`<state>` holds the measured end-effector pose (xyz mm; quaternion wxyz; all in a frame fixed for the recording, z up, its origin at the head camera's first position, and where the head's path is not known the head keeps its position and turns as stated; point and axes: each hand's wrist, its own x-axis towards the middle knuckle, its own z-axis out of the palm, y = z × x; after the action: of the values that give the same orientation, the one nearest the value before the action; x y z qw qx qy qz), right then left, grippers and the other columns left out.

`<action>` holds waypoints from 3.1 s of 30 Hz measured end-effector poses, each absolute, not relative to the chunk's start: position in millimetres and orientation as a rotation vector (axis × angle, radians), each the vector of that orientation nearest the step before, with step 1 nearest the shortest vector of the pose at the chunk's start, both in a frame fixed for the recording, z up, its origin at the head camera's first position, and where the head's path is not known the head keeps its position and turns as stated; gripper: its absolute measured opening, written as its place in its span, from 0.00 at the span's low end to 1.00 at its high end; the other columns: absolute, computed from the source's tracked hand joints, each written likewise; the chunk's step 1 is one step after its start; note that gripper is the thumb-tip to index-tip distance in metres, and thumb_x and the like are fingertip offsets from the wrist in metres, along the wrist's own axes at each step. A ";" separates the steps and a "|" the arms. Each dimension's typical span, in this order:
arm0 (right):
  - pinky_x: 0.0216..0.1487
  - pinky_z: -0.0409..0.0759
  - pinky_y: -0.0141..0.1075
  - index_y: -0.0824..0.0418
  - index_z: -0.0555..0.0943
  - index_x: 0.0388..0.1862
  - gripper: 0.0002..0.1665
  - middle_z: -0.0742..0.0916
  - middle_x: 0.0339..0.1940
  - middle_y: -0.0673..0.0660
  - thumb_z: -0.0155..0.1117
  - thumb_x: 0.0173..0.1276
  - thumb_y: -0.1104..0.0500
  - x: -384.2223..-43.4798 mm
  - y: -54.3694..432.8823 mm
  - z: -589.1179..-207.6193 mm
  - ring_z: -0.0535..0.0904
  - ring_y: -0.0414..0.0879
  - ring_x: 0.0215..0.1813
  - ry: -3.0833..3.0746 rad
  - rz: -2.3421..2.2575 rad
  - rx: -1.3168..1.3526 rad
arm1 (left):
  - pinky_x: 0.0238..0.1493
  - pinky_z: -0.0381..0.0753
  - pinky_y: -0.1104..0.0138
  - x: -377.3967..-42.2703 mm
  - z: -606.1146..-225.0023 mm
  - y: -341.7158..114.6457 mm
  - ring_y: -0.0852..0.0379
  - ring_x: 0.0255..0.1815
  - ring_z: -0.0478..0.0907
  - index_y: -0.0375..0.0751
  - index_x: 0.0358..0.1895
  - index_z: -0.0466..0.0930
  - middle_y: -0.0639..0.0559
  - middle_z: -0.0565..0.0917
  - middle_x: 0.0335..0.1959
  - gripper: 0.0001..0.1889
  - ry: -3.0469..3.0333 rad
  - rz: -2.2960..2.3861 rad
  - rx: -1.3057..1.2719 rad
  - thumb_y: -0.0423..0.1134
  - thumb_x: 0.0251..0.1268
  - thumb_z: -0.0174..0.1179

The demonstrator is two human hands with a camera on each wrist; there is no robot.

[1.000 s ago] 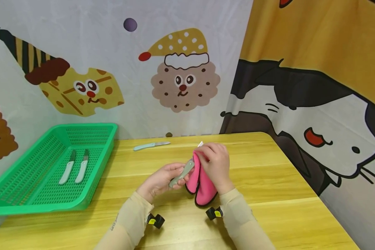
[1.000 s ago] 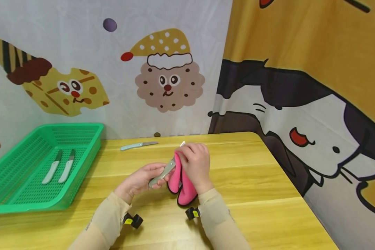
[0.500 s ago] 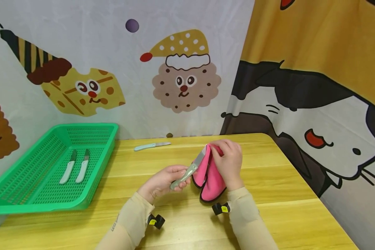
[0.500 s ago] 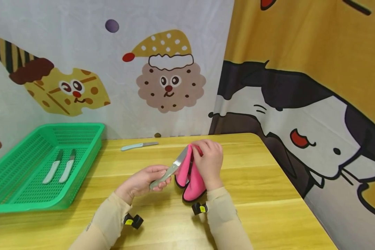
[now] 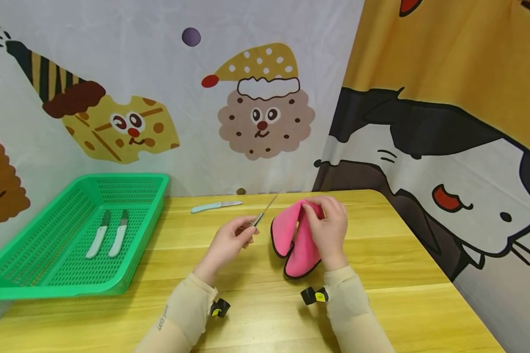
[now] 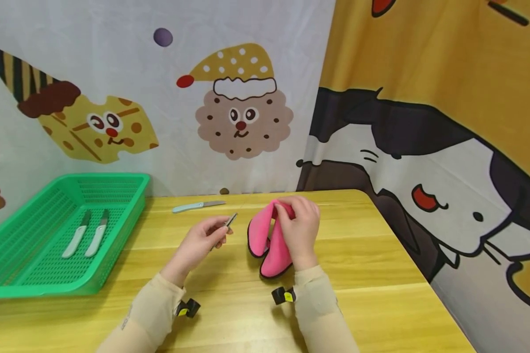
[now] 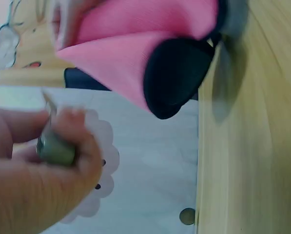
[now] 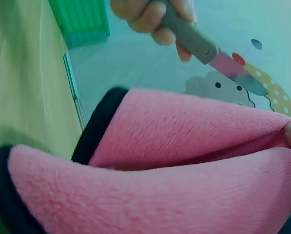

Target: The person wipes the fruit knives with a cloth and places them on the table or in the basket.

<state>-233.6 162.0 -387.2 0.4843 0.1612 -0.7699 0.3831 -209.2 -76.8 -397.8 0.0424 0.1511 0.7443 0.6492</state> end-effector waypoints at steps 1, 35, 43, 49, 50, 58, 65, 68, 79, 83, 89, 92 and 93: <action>0.47 0.69 0.45 0.62 0.88 0.34 0.06 0.87 0.32 0.56 0.76 0.58 0.66 -232.8 160.9 -386.4 0.79 0.50 0.36 -1.869 0.943 0.399 | 0.30 0.76 0.68 -208.9 -397.6 -75.1 0.49 0.33 0.77 0.36 0.61 0.77 0.47 0.82 0.37 0.16 2.405 1.978 0.449 0.31 0.74 0.56; 0.49 0.72 0.48 0.58 0.88 0.33 0.08 0.87 0.30 0.52 0.79 0.55 0.60 -217.5 115.8 -395.6 0.81 0.50 0.36 -1.855 0.781 0.594 | 0.44 0.80 0.57 -196.4 -401.5 -57.2 0.44 0.41 0.77 0.33 0.47 0.82 0.42 0.80 0.38 0.14 3.559 1.455 1.080 0.23 0.57 0.68; 0.46 0.72 0.49 0.58 0.87 0.32 0.07 0.85 0.30 0.52 0.78 0.56 0.60 -220.5 115.1 -399.3 0.80 0.51 0.35 -1.827 0.681 0.608 | 0.40 0.82 0.60 -192.4 -400.3 -52.5 0.46 0.39 0.77 0.34 0.45 0.82 0.43 0.80 0.37 0.15 3.554 1.372 1.070 0.23 0.54 0.70; 0.46 0.73 0.49 0.58 0.87 0.32 0.07 0.85 0.31 0.52 0.78 0.55 0.61 -222.1 115.2 -402.0 0.80 0.51 0.35 -1.850 0.671 0.591 | 0.39 0.82 0.59 -191.4 -399.8 -52.7 0.46 0.39 0.77 0.34 0.46 0.82 0.43 0.81 0.37 0.14 3.543 1.284 1.102 0.23 0.56 0.69; 0.47 0.73 0.49 0.58 0.87 0.32 0.07 0.85 0.31 0.52 0.78 0.56 0.60 -221.9 115.1 -402.2 0.80 0.51 0.36 -1.860 0.673 0.586 | 0.39 0.82 0.59 -191.4 -399.6 -52.9 0.46 0.39 0.78 0.34 0.46 0.82 0.43 0.81 0.37 0.14 3.544 1.265 1.105 0.23 0.56 0.69; 0.46 0.73 0.50 0.58 0.88 0.32 0.07 0.85 0.29 0.53 0.79 0.55 0.60 -227.6 124.3 -402.3 0.80 0.52 0.35 -1.876 0.672 0.531 | 0.37 0.82 0.60 -192.5 -398.9 -55.1 0.47 0.37 0.78 0.34 0.47 0.82 0.44 0.81 0.37 0.17 3.542 1.179 1.131 0.21 0.51 0.69; 0.47 0.72 0.53 0.60 0.88 0.32 0.07 0.85 0.28 0.56 0.79 0.54 0.63 -235.7 145.9 -401.8 0.79 0.55 0.34 -1.877 0.655 0.412 | 0.36 0.81 0.61 -191.5 -398.1 -56.3 0.48 0.36 0.77 0.35 0.46 0.82 0.46 0.80 0.36 0.20 3.524 1.140 1.153 0.16 0.50 0.66; 0.46 0.71 0.53 0.60 0.88 0.32 0.06 0.85 0.28 0.57 0.78 0.55 0.63 -237.6 153.6 -400.1 0.79 0.56 0.34 -1.880 0.662 0.372 | 0.37 0.81 0.62 -190.5 -397.1 -55.7 0.48 0.37 0.77 0.35 0.46 0.82 0.46 0.80 0.36 0.20 3.508 1.139 1.151 0.16 0.48 0.67; 0.45 0.69 0.51 0.61 0.89 0.32 0.05 0.85 0.27 0.57 0.77 0.56 0.63 -235.0 163.7 -388.4 0.79 0.55 0.34 -1.847 0.732 0.312 | 0.44 0.81 0.57 -189.2 -390.6 -61.4 0.46 0.40 0.79 0.35 0.46 0.80 0.43 0.81 0.38 0.18 3.464 1.202 1.004 0.18 0.52 0.68; 0.45 0.68 0.51 0.62 0.89 0.32 0.06 0.85 0.28 0.58 0.78 0.56 0.64 -233.5 164.4 -385.0 0.79 0.55 0.34 -1.804 0.753 0.328 | 0.44 0.81 0.53 -190.8 -387.0 -68.2 0.43 0.41 0.80 0.34 0.47 0.81 0.41 0.82 0.40 0.16 3.443 1.295 0.903 0.21 0.55 0.68; 0.48 0.68 0.50 0.62 0.89 0.33 0.05 0.85 0.28 0.57 0.77 0.57 0.63 -231.0 164.0 -380.9 0.78 0.54 0.35 -1.808 0.775 0.338 | 0.45 0.79 0.51 -194.9 -382.9 -79.6 0.41 0.42 0.79 0.33 0.48 0.80 0.40 0.82 0.40 0.16 3.460 1.379 0.853 0.22 0.56 0.68; 0.48 0.68 0.49 0.62 0.89 0.33 0.05 0.85 0.28 0.57 0.77 0.58 0.63 -229.9 162.1 -380.0 0.78 0.54 0.35 -1.804 0.777 0.368 | 0.46 0.79 0.50 -196.0 -381.7 -82.4 0.41 0.43 0.79 0.33 0.47 0.80 0.40 0.82 0.41 0.16 3.479 1.393 0.847 0.21 0.55 0.68; 0.48 0.68 0.49 0.62 0.89 0.33 0.06 0.85 0.28 0.57 0.77 0.58 0.62 -229.5 161.2 -379.9 0.78 0.54 0.35 -1.801 0.775 0.382 | 0.46 0.78 0.49 -196.2 -381.3 -82.7 0.40 0.43 0.79 0.34 0.47 0.80 0.40 0.83 0.41 0.16 3.482 1.401 0.844 0.21 0.55 0.68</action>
<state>-229.5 161.2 -379.9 0.5412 0.1610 -0.7582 0.3261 -196.2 -82.7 -381.3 -0.3453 0.2059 0.8495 0.3417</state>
